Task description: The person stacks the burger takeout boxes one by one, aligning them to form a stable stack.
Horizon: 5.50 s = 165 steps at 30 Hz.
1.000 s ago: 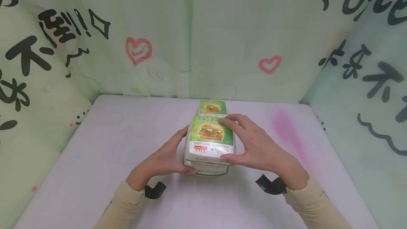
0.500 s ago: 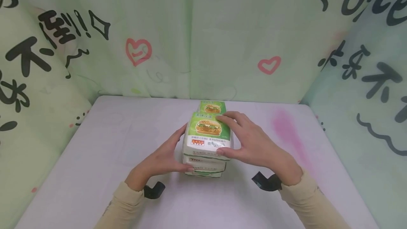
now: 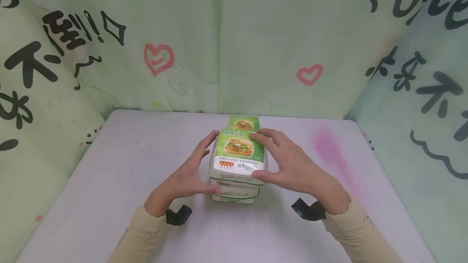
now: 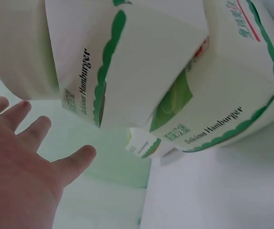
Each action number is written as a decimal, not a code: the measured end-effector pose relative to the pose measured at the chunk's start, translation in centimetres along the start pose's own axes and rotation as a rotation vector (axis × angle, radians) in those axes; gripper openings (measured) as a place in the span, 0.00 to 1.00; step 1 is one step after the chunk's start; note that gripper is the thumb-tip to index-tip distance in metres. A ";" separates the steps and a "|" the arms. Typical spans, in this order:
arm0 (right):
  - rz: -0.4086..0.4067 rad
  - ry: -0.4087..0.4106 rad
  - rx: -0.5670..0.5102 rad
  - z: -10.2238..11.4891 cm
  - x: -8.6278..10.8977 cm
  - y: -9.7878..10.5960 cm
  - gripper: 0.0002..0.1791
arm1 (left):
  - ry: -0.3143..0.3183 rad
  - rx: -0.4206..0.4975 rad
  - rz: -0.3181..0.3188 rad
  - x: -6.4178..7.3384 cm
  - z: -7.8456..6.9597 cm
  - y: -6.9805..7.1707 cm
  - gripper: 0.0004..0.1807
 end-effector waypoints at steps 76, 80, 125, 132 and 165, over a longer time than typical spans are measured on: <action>-0.043 -0.303 -0.118 -10.4 -0.1 -2.9 0.34 | 0.020 -0.022 0.009 -1.1 -0.8 -0.2 0.68; -0.027 -0.303 -0.097 -11.2 -0.6 -3.8 0.35 | 0.013 -0.028 0.009 -1.0 -0.8 -0.2 0.68; 0.206 -0.241 -0.021 -14.4 -5.3 -9.5 0.50 | 0.018 -0.042 0.005 -1.0 -0.8 0.1 0.70; 0.182 -0.260 -0.030 -14.6 -5.2 -9.6 0.47 | 0.026 -0.035 0.007 -0.7 -0.6 0.4 0.70; -0.058 -0.302 -0.139 -15.4 -2.6 -6.2 0.46 | -0.020 0.002 -0.021 -0.3 -1.0 1.0 0.66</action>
Point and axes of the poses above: each hand's wrist, its own x-axis away from the middle knuckle, its own y-axis out of the back of the hand, z = x × y, the point moved 7 cm from there along -x, towards the middle knuckle, and after that the axes turned 11 degrees about y, right-handed, at the moved point
